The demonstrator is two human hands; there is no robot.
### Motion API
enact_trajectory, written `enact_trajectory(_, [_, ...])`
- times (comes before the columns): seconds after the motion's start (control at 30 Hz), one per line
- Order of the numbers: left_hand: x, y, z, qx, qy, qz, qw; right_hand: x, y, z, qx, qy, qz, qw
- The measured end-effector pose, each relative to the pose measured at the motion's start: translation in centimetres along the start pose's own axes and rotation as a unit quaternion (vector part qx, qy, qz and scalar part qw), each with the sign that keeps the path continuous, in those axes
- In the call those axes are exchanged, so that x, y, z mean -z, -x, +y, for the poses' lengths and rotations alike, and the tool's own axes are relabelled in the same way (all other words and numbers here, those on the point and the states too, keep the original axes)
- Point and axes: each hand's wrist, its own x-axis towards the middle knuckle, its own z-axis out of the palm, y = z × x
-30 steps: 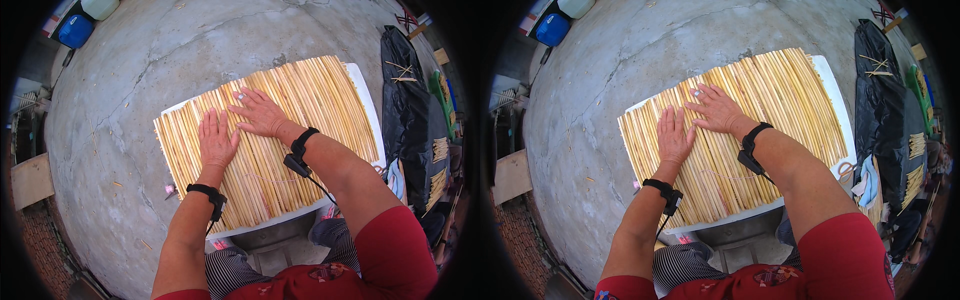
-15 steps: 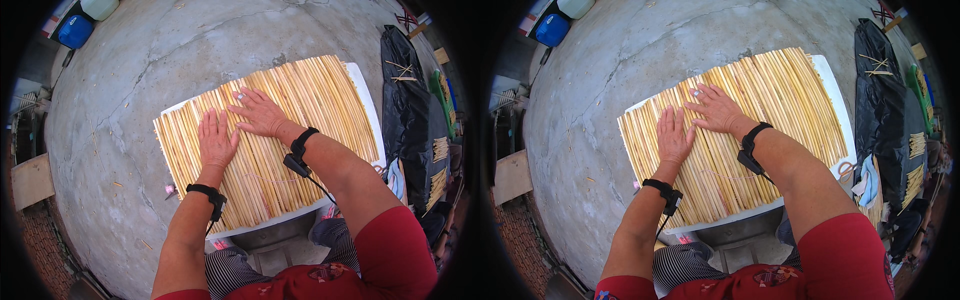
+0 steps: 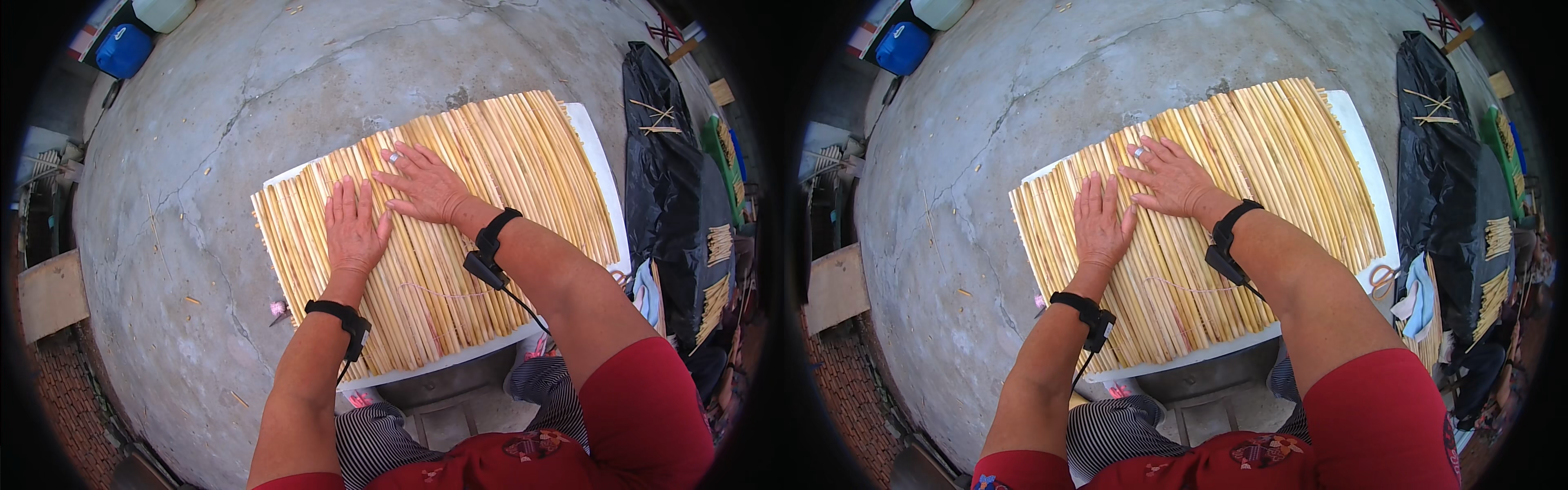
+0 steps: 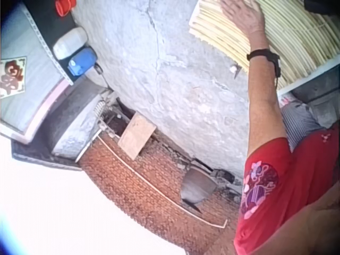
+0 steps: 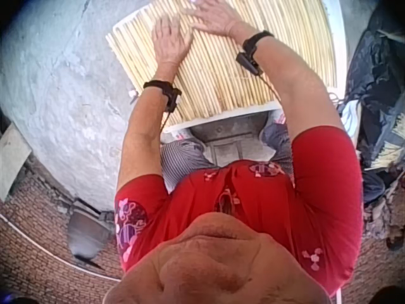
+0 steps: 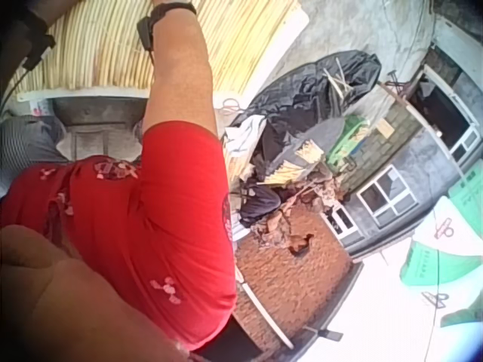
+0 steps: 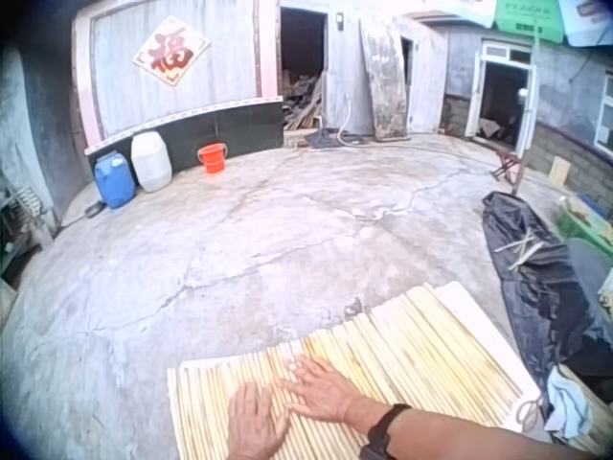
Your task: The person trims excess thread from a bamboo mat using a small tool and then weaves a pink thread through the bamboo sticks by hand using a needle.
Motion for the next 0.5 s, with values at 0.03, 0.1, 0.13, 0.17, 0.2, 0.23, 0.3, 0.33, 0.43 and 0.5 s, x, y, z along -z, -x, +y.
enact_trajectory(0.03, [0.02,-0.01,0.0,0.0,0.001,0.001,1.0,0.0,-0.01,0.01,0.0,0.0,0.0,1.0])
enact_trajectory(0.1, [0.03,0.01,-0.02,0.001,0.001,0.001,1.0,0.0,-0.06,0.02,0.002,0.005,0.001,1.0])
enact_trajectory(0.13, [0.03,0.04,-0.04,0.001,0.0,0.001,1.0,-0.01,-0.07,-0.01,0.002,0.004,0.001,1.0])
enact_trajectory(0.17, [0.03,0.08,-0.08,0.001,-0.001,0.001,1.0,-0.02,-0.08,-0.04,0.002,0.003,0.002,1.0])
enact_trajectory(0.2, [0.03,0.04,-0.03,0.001,-0.001,0.001,1.0,-0.01,-0.03,0.01,0.002,0.003,0.002,1.0])
enact_trajectory(0.23, [0.04,0.01,0.0,0.0,-0.001,0.002,1.0,-0.02,-0.03,0.03,0.002,0.003,0.001,1.0])
enact_trajectory(0.3, [0.01,-0.01,0.03,-0.001,-0.002,0.003,1.0,-0.06,-0.07,0.04,0.002,0.004,0.001,1.0])
enact_trajectory(0.33, [-0.02,-0.01,0.03,0.0,-0.004,0.001,1.0,-0.07,-0.08,0.07,0.002,0.004,0.0,1.0])
enact_trajectory(0.43, [-0.04,0.02,-0.04,0.0,-0.005,-0.001,1.0,0.0,-0.06,0.08,0.002,0.002,0.001,1.0])
enact_trajectory(0.5, [-0.04,0.02,-0.07,-0.002,-0.005,0.0,1.0,0.06,-0.06,0.04,0.002,-0.003,-0.001,1.0])
